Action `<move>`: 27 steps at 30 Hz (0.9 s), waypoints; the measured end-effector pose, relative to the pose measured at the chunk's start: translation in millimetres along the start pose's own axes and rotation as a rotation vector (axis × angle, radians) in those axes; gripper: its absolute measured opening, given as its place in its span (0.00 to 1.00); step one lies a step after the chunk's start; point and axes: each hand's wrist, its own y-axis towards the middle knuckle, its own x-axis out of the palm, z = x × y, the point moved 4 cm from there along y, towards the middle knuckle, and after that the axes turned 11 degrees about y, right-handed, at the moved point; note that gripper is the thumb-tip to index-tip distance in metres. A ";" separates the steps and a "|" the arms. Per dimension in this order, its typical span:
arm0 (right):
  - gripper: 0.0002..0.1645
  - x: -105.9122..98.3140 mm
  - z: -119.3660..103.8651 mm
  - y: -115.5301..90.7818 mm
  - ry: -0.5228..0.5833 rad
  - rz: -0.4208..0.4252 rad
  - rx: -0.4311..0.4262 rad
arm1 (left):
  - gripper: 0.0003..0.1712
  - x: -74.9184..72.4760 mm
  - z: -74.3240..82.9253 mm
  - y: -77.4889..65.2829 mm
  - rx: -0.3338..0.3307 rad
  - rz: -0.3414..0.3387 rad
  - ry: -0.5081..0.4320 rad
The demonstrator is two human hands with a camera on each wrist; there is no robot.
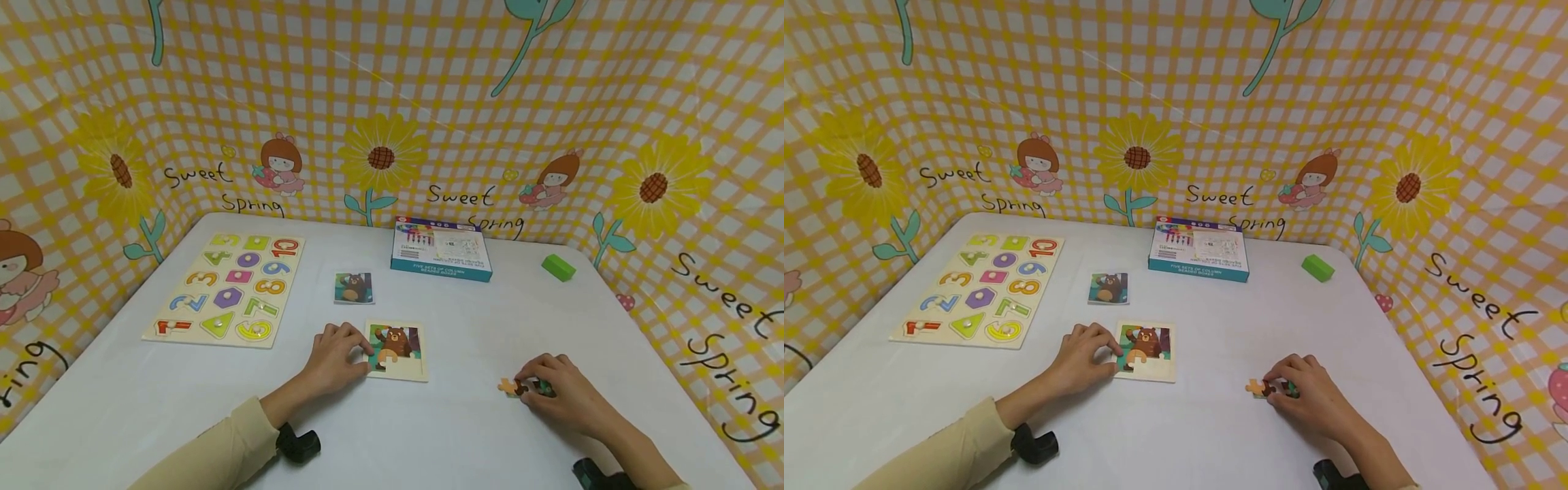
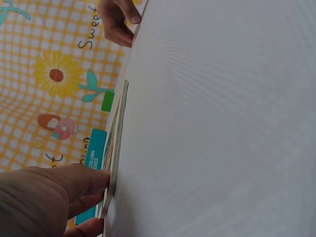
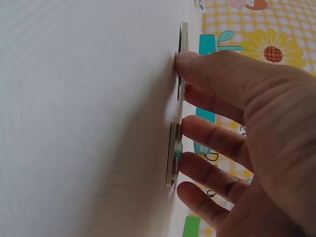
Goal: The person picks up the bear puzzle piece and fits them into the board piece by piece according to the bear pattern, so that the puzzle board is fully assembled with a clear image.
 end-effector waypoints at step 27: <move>0.13 31.4 -70.6 56.0 0.059 0.009 0.004 | 0.07 -0.2 -0.6 1.2 -0.007 -0.003 0.000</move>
